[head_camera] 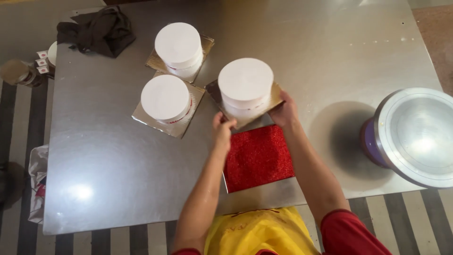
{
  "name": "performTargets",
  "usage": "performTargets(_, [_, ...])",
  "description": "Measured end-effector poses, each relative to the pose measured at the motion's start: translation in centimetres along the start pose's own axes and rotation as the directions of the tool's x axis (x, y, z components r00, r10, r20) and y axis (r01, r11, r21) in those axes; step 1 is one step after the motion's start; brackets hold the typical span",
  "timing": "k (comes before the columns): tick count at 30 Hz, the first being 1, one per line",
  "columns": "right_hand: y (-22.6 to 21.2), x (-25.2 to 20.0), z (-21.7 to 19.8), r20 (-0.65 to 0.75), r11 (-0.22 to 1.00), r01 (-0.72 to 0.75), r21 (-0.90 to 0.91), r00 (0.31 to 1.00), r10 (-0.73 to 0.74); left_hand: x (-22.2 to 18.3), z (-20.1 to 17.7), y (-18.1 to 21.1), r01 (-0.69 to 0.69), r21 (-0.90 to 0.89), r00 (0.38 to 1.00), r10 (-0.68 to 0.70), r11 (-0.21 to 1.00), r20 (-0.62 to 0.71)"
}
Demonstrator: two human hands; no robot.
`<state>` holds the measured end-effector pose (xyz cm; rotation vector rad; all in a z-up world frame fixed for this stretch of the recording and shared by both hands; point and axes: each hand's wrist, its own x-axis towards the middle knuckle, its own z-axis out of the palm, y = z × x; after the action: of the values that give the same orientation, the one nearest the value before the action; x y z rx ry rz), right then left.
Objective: The person carries a tray of red sprinkles to a stainless steel worktable and presses handfuls of sprinkles onto the frosted sides and top of round cakes, rotating each cake board to coat the surface. They coat several cakes one at a time, then sweep spilled sprinkles from the table back into the tray.
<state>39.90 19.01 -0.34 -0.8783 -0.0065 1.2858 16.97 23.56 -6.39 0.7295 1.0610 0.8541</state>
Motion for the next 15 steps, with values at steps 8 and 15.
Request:
performTargets(8, [-2.0, 0.6, -4.1, 0.084, 0.961, 0.276, -0.018, 0.958, -0.273, -11.0, -3.8, 4.4, -0.010, -0.376, 0.888, 0.181, 0.926, 0.422])
performTargets(15, [1.1, -5.2, 0.4, 0.374, 0.674, 0.323, -0.664, 0.925, -0.074, -13.6, -5.4, 15.2, 0.480, -0.404, 0.811, -0.219, 0.779, 0.542])
